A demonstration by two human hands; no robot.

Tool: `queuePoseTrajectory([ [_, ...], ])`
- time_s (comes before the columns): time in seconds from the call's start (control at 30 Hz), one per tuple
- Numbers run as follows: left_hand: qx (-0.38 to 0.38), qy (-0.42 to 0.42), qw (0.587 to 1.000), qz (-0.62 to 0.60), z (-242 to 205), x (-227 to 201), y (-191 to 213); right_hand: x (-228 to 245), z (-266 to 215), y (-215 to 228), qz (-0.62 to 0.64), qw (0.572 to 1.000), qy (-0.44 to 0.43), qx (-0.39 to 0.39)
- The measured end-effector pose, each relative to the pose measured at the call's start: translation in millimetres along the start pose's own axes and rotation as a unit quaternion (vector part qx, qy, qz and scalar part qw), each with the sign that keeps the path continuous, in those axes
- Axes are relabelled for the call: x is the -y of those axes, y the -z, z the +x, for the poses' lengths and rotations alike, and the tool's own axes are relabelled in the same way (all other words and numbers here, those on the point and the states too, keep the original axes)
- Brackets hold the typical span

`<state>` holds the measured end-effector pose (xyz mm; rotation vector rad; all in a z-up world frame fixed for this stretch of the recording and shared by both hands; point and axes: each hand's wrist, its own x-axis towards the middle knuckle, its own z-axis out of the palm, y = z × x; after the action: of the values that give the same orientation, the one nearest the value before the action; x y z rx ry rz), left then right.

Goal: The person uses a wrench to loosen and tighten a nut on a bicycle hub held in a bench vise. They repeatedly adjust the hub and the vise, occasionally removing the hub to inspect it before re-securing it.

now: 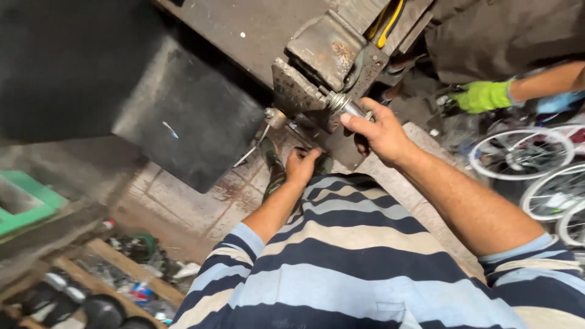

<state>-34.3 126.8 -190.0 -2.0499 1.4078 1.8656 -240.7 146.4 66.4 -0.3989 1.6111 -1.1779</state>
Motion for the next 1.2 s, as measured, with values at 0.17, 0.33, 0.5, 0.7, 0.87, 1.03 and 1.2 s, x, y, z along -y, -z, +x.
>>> queuePoseTrajectory([
  [0.17,-0.004,0.000,0.992,-0.123,-7.5,-30.4,-25.9,20.5,-1.5,-9.4,-0.021,0.999,-0.029,0.011],
  [0.33,-0.077,-0.095,0.955,-0.271,36.0,7.3,-78.5,29.2,4.4,0.3,-0.094,0.993,-0.067,0.035],
  [0.5,-0.177,-0.039,0.962,-0.205,82.4,15.2,-117.7,23.4,14.8,9.7,-0.109,0.992,-0.039,0.057],
  [0.7,-0.433,-0.175,0.876,-0.122,144.7,-4.3,-121.8,27.8,4.1,-1.5,-0.099,0.991,0.008,0.096],
  [0.87,-0.514,-0.215,0.823,-0.111,156.9,-18.0,-96.9,20.0,7.4,-3.7,-0.118,0.988,0.060,0.082],
  [1.03,-0.552,-0.247,0.781,-0.156,111.9,-44.1,-67.0,12.9,22.7,6.4,-0.122,0.984,0.094,0.094],
  [1.2,-0.558,-0.300,0.760,-0.145,112.5,-45.9,-58.9,10.2,26.0,11.4,-0.123,0.984,0.102,0.075],
])
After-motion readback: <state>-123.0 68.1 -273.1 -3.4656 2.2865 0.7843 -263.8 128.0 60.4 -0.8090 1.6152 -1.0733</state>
